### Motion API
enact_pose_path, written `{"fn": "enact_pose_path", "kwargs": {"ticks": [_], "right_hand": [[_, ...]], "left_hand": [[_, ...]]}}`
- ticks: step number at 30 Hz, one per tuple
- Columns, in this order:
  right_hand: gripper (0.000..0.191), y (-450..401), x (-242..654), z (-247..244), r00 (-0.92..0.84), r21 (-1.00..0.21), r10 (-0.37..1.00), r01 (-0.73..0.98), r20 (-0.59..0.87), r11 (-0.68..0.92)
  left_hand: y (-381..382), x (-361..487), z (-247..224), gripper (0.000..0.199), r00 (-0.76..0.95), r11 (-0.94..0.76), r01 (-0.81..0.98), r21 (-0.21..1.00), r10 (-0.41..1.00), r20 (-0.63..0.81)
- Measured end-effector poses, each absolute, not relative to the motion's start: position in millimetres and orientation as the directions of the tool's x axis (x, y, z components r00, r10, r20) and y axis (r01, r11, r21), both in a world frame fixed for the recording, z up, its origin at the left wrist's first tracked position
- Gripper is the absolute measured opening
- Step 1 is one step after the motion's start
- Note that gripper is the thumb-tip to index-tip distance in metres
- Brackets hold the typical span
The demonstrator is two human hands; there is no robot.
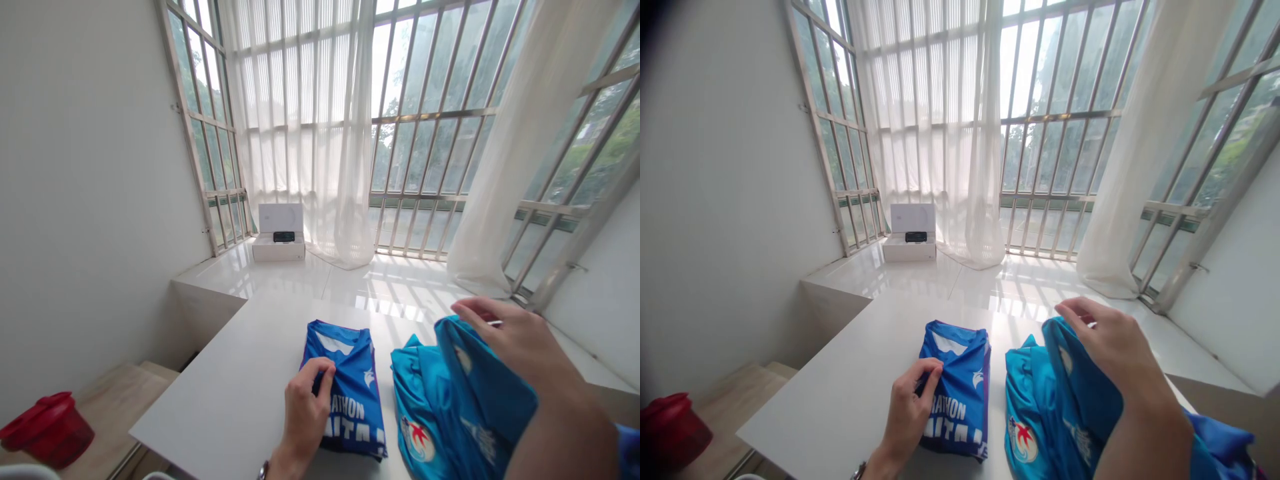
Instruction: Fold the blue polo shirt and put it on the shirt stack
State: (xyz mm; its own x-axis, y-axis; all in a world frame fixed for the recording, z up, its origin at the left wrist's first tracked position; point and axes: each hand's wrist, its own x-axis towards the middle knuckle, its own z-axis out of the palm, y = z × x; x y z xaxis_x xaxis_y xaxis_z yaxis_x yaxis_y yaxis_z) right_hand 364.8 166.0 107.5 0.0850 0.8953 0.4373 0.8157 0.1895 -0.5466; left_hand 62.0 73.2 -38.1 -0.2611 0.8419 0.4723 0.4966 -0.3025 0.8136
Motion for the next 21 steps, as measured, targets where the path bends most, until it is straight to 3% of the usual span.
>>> {"fn": "enact_pose_path", "kwargs": {"ticks": [3, 7, 9, 11, 14, 17, 21], "right_hand": [[0.044, 163.5, 326.3, 103.8, -0.294, -0.581, 0.935, 0.733, 0.200, 0.355], [0.064, 141.2, 269.5, 111.6, -0.623, -0.656, 0.762, 0.503, 0.176, 0.563], [0.045, 130.7, 250.3, 117.2, -0.710, -0.658, 0.672, 0.406, 0.210, 0.635], [0.021, 126.0, 241.6, 120.6, -0.710, -0.609, 0.642, 0.382, 0.289, 0.695], [0.034, 128.4, 245.2, 121.5, -0.699, -0.556, 0.629, 0.389, 0.341, 0.734], [0.033, 134.0, 257.2, 121.6, -0.668, -0.540, 0.654, 0.424, 0.356, 0.727], [0.025, 143.2, 270.1, 122.1, -0.374, -0.542, 0.683, 0.421, 0.627, 0.728]], "left_hand": [[77.6, 62.0, -17.5, 0.028, -0.365, -0.353, 0.366, 0.861, 0.796, 0.482], [81.0, 70.8, 32.5, 0.030, -0.428, -0.462, 0.246, 0.852, 0.737, 0.523], [79.2, 78.4, 53.1, 0.028, -0.393, -0.531, 0.215, 0.819, 0.721, 0.571], [76.3, 85.8, 63.5, 0.025, -0.347, -0.590, 0.215, 0.778, 0.699, 0.626], [74.3, 92.2, 60.7, 0.021, -0.293, -0.638, 0.239, 0.732, 0.671, 0.681], [77.2, 92.3, 47.9, 0.019, -0.255, -0.619, 0.286, 0.732, 0.687, 0.681], [83.2, 85.8, 30.5, 0.016, -0.149, -0.488, 0.397, 0.777, 0.801, 0.580]]}}
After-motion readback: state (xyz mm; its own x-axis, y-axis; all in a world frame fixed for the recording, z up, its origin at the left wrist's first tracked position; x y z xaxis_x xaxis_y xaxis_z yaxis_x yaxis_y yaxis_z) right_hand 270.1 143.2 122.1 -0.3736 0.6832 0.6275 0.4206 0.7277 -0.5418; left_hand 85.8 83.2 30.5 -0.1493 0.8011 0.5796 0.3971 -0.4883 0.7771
